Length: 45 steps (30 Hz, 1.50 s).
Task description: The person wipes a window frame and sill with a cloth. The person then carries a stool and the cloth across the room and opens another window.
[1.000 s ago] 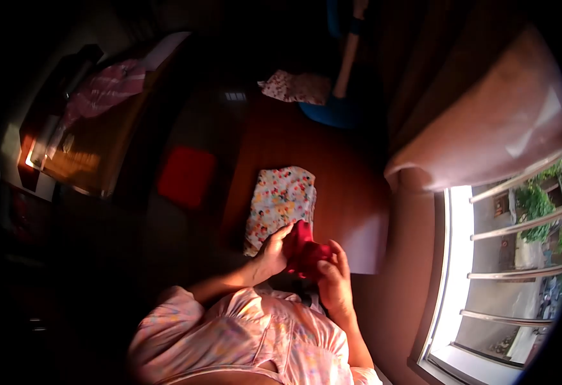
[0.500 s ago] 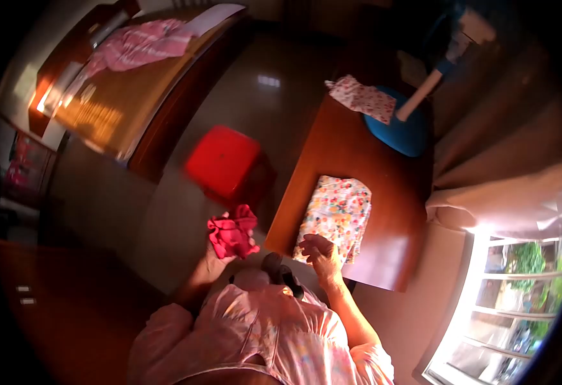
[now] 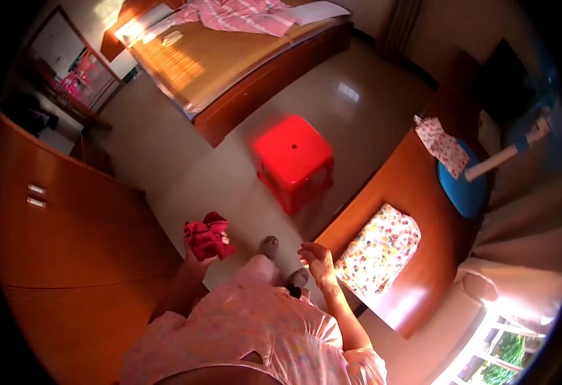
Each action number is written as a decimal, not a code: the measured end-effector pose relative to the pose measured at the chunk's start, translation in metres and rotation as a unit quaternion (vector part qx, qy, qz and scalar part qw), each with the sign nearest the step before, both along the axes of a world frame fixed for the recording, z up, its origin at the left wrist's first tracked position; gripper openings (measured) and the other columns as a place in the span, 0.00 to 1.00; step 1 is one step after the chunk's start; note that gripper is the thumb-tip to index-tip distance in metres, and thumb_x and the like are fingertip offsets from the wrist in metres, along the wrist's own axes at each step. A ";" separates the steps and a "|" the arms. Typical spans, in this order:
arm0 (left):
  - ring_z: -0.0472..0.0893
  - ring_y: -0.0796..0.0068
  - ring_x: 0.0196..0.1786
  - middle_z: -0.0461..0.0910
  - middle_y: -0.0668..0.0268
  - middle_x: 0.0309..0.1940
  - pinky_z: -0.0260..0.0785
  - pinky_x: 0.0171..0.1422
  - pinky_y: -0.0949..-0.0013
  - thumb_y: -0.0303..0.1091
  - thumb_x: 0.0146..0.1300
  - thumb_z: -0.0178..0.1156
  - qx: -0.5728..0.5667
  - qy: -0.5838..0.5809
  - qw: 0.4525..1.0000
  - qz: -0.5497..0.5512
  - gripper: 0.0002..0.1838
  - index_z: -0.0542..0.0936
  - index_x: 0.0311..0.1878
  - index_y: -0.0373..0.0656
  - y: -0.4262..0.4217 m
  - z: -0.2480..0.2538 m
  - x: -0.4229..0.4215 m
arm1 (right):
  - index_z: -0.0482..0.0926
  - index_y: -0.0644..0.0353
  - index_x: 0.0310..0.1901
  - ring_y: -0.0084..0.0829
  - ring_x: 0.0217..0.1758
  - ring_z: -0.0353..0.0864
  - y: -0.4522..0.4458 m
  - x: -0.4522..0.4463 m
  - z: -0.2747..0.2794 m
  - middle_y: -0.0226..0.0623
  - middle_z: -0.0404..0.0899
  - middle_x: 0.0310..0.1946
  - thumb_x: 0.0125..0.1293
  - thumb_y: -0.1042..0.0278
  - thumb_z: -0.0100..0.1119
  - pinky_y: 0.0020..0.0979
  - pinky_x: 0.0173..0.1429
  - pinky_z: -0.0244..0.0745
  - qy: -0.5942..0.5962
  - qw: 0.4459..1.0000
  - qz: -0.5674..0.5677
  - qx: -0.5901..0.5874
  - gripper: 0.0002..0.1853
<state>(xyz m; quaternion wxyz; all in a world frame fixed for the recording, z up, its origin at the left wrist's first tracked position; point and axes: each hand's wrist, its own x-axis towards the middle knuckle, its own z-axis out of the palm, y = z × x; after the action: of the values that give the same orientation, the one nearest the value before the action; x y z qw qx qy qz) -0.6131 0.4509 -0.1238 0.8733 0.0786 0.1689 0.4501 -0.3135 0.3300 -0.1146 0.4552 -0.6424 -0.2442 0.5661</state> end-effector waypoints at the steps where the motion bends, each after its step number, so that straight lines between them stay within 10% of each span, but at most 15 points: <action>1: 0.76 0.55 0.43 0.77 0.55 0.42 0.67 0.52 0.55 0.66 0.56 0.50 -0.051 -0.022 0.998 -0.006 0.38 0.71 0.54 0.39 0.008 -0.001 -0.003 | 0.78 0.68 0.46 0.23 0.31 0.79 0.004 -0.003 0.000 0.35 0.82 0.32 0.58 0.72 0.55 0.23 0.34 0.73 0.013 1.000 -0.010 -0.009 0.15; 8: 0.74 0.57 0.45 0.76 0.58 0.41 0.67 0.51 0.56 0.68 0.54 0.50 0.044 0.000 0.998 -0.036 0.38 0.72 0.52 0.41 0.072 0.016 -0.021 | 0.77 0.66 0.48 0.25 0.33 0.79 0.071 -0.026 -0.005 0.37 0.82 0.35 0.58 0.71 0.56 0.26 0.38 0.75 -0.007 0.999 -0.036 -0.030 0.16; 17: 0.74 0.52 0.48 0.74 0.56 0.49 0.69 0.53 0.51 0.57 0.45 0.67 0.067 -0.066 0.995 0.021 0.41 0.68 0.59 0.43 0.203 0.016 -0.135 | 0.74 0.65 0.51 0.24 0.21 0.76 0.172 -0.064 -0.160 0.34 0.79 0.29 0.61 0.70 0.56 0.26 0.21 0.71 -0.137 0.962 0.117 -0.206 0.17; 23: 0.75 0.57 0.48 0.74 0.56 0.49 0.68 0.54 0.54 0.56 0.50 0.64 -0.005 -0.076 0.997 -0.001 0.36 0.70 0.58 0.44 0.282 -0.009 -0.149 | 0.79 0.55 0.25 0.26 0.15 0.75 0.211 -0.063 -0.218 0.32 0.76 0.16 0.58 0.65 0.56 0.30 0.15 0.68 -0.001 0.980 -0.002 -0.198 0.07; 29: 0.75 0.55 0.48 0.75 0.54 0.48 0.66 0.56 0.49 0.58 0.56 0.56 -0.052 -0.090 0.988 -0.117 0.33 0.69 0.59 0.44 0.339 -0.002 -0.099 | 0.79 0.63 0.30 0.34 0.21 0.79 0.303 -0.039 -0.241 0.40 0.76 0.17 0.54 0.63 0.54 0.33 0.22 0.72 -0.212 0.934 0.071 -0.280 0.11; 31: 0.77 0.53 0.45 0.76 0.53 0.48 0.63 0.57 0.43 0.58 0.57 0.55 -0.064 -0.073 0.980 -0.175 0.32 0.70 0.58 0.45 0.363 0.005 -0.091 | 0.81 0.61 0.38 0.46 0.46 0.81 0.344 -0.043 -0.218 0.48 0.82 0.38 0.55 0.63 0.51 0.43 0.47 0.78 -0.329 0.889 0.125 -0.294 0.14; 34: 0.78 0.51 0.43 0.76 0.51 0.48 0.61 0.58 0.39 0.61 0.57 0.54 -0.086 -0.018 0.979 -0.182 0.34 0.70 0.58 0.45 0.398 0.001 -0.082 | 0.75 0.60 0.51 0.51 0.50 0.78 0.374 -0.027 -0.249 0.52 0.79 0.45 0.55 0.62 0.51 0.45 0.53 0.75 -0.333 0.901 0.001 -0.279 0.22; 43: 0.77 0.51 0.49 0.73 0.52 0.55 0.56 0.64 0.35 0.60 0.49 0.64 -0.123 0.004 0.961 -0.249 0.44 0.64 0.65 0.44 0.498 -0.029 -0.029 | 0.53 0.62 0.66 0.49 0.37 0.81 0.440 0.022 -0.377 0.58 0.79 0.37 0.58 0.46 0.57 0.48 0.38 0.77 -0.267 0.886 -0.028 -0.377 0.41; 45: 0.78 0.49 0.46 0.75 0.51 0.51 0.59 0.60 0.36 0.63 0.48 0.61 -0.126 0.064 0.957 -0.253 0.43 0.66 0.63 0.44 0.513 -0.032 -0.017 | 0.67 0.63 0.59 0.47 0.44 0.82 0.447 0.024 -0.372 0.51 0.81 0.42 0.59 0.44 0.55 0.46 0.43 0.78 -0.203 0.895 -0.094 -0.386 0.35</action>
<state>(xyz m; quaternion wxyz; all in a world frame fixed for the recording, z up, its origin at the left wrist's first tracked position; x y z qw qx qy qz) -0.6301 0.9640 -0.1556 0.9487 0.0370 0.2548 0.1835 -0.2894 0.7768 -0.4861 0.1632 -0.8886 -0.0321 0.4274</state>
